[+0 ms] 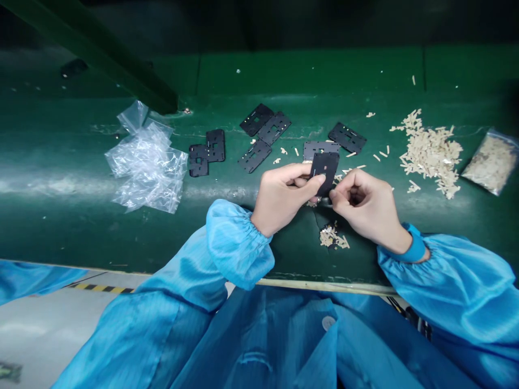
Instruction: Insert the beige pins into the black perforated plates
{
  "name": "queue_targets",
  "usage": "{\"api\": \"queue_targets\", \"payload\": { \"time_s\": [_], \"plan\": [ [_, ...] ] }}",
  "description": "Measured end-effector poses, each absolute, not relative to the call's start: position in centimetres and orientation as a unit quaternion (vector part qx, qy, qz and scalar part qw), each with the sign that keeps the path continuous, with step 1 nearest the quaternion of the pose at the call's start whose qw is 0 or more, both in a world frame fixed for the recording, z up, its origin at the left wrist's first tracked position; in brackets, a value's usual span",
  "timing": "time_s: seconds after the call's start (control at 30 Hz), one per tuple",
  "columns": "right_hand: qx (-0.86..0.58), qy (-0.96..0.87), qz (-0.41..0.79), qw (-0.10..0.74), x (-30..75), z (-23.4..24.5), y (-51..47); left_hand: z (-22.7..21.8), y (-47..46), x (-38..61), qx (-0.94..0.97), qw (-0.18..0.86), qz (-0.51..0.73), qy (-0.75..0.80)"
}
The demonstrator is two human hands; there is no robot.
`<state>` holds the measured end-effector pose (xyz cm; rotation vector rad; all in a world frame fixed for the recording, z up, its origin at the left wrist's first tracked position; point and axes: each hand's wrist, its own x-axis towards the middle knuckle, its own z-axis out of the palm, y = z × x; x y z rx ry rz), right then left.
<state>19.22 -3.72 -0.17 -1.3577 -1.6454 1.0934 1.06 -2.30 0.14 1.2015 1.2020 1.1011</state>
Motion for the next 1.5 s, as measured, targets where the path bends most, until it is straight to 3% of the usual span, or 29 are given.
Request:
{"api": "queue_targets", "payload": {
  "time_s": [1.2, 1.5],
  "plan": [
    [-0.396, -0.482, 0.679, 0.388, 19.7, 0.5, -3.2, 0.1, -2.5, 0.5, 0.366, 0.679, 0.453, 0.447],
    [-0.399, -0.482, 0.705, 0.333, 20.0, 0.9, -2.9, 0.4, -2.2, 0.6, 0.338, 0.697, 0.441, 0.454]
  ]
}}
